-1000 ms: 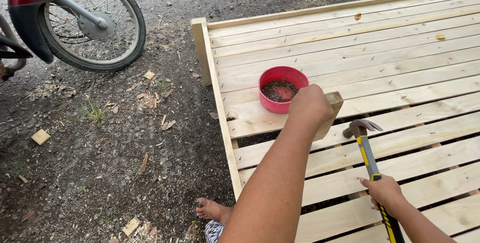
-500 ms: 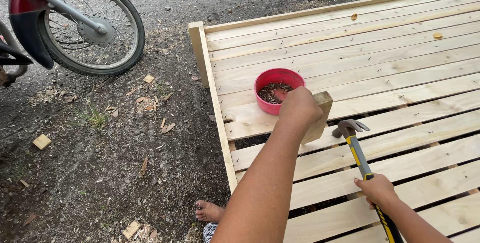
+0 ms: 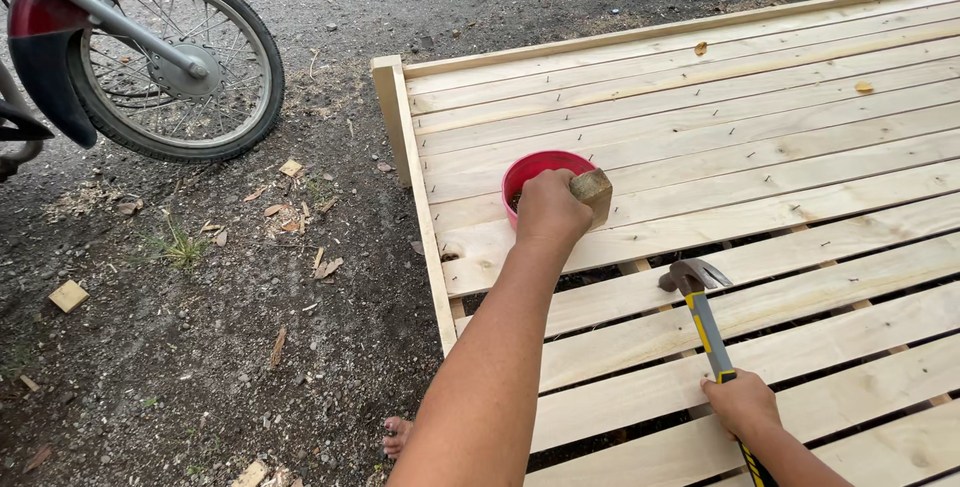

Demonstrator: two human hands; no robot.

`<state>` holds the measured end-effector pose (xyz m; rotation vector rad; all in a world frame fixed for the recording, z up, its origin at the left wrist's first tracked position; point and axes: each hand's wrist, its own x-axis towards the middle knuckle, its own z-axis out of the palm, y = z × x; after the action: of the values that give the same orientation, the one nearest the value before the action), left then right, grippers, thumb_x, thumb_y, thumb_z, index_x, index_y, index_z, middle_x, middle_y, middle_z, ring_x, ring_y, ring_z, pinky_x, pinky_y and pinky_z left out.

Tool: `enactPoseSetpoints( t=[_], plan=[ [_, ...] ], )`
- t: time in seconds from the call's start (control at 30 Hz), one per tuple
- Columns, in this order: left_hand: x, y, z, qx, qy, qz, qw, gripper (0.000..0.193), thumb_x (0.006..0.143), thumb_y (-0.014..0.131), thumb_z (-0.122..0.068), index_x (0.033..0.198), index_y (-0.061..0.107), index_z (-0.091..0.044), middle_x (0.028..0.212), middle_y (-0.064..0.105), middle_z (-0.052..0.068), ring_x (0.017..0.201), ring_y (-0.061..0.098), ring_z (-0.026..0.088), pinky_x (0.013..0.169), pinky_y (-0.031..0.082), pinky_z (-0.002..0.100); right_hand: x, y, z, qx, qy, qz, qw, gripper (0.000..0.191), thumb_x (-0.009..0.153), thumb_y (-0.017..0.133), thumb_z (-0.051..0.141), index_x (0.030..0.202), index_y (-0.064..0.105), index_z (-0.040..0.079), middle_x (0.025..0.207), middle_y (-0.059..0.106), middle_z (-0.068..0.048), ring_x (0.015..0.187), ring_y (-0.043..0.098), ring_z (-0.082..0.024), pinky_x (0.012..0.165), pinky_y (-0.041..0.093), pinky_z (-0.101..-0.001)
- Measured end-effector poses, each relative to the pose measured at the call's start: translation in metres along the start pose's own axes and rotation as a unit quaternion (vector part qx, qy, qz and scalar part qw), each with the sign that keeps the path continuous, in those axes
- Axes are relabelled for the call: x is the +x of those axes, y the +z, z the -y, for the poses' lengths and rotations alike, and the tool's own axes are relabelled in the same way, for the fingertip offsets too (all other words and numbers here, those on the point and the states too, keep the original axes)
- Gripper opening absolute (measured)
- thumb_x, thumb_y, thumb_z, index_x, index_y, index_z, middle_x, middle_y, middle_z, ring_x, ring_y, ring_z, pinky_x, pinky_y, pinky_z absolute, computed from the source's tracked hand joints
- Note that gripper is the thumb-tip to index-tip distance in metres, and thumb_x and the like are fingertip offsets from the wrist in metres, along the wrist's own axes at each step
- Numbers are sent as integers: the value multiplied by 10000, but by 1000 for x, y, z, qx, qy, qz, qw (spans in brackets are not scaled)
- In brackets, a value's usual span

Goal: The person hammers nails into a slatted wooden frame laid on the ground, holding a small wood block in one hand and a claw hammer in the other. A pink bucket of nails sits on the frame as the person works along the slats, driving nails flush into the wood.

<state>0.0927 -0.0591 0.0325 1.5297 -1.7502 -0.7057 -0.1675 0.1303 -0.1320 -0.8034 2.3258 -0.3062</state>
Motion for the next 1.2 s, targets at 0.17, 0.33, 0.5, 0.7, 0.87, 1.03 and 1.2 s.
enactPoseSetpoints(
  t=[0.17, 0.33, 0.5, 0.7, 0.87, 1.03, 1.2],
  plan=[
    [-8, 8, 9, 1, 18, -16, 1000, 225, 730, 731, -38, 950, 762, -76, 972, 743, 189, 978, 697, 374, 895, 555, 444, 3, 2, 0, -41, 16, -9, 999, 340, 925, 717, 352, 1028, 705, 29, 613, 689, -157, 463, 669, -294, 518, 574, -427],
    [-9, 10, 2, 26, 54, 17, 998, 231, 745, 750, -85, 976, 743, -77, 971, 745, 169, 964, 710, 352, 863, 566, 441, 5, 1, 0, -58, 30, -7, 998, 317, 921, 711, 338, 1059, 724, 53, 675, 725, -153, 518, 703, -299, 557, 601, -431],
    [-33, 32, -23, 117, 192, 107, 969, 219, 717, 748, -80, 933, 710, -76, 970, 724, 167, 969, 693, 358, 832, 562, 466, 8, 3, -5, -59, 25, -3, 998, 347, 928, 713, 361, 1047, 713, 36, 698, 732, -169, 523, 704, -293, 554, 600, -427],
    [-18, 0, 7, -33, 3, -68, 997, 163, 744, 717, -72, 906, 704, -67, 956, 738, 175, 938, 697, 383, 834, 563, 464, 9, 5, -5, -56, 10, -11, 998, 342, 926, 711, 352, 1030, 710, 26, 699, 722, -158, 523, 696, -296, 545, 596, -430],
    [-5, -23, 45, -30, -55, -93, 994, 230, 669, 712, -65, 897, 734, -83, 933, 745, 178, 907, 707, 381, 836, 573, 437, 1, 5, 2, 4, 13, 0, 1000, 289, 930, 715, 294, 952, 659, 11, 669, 621, -131, 494, 626, -284, 508, 542, -437],
    [-18, -21, 41, -25, -23, -98, 995, 226, 719, 700, -64, 940, 734, -95, 963, 738, 180, 929, 694, 392, 834, 563, 454, -10, 16, 35, 214, 17, 86, 973, 266, 919, 739, 182, 873, 540, 13, 609, 469, -78, 455, 453, -209, 436, 422, -419],
    [-12, -23, 33, -26, -30, -71, 997, 184, 742, 720, -82, 926, 715, -79, 962, 731, 176, 938, 693, 389, 834, 562, 465, -26, 39, 105, 220, -12, 179, 959, 276, 908, 746, 176, 831, 514, 48, 597, 449, -66, 449, 414, -184, 425, 375, -383]
  ],
)
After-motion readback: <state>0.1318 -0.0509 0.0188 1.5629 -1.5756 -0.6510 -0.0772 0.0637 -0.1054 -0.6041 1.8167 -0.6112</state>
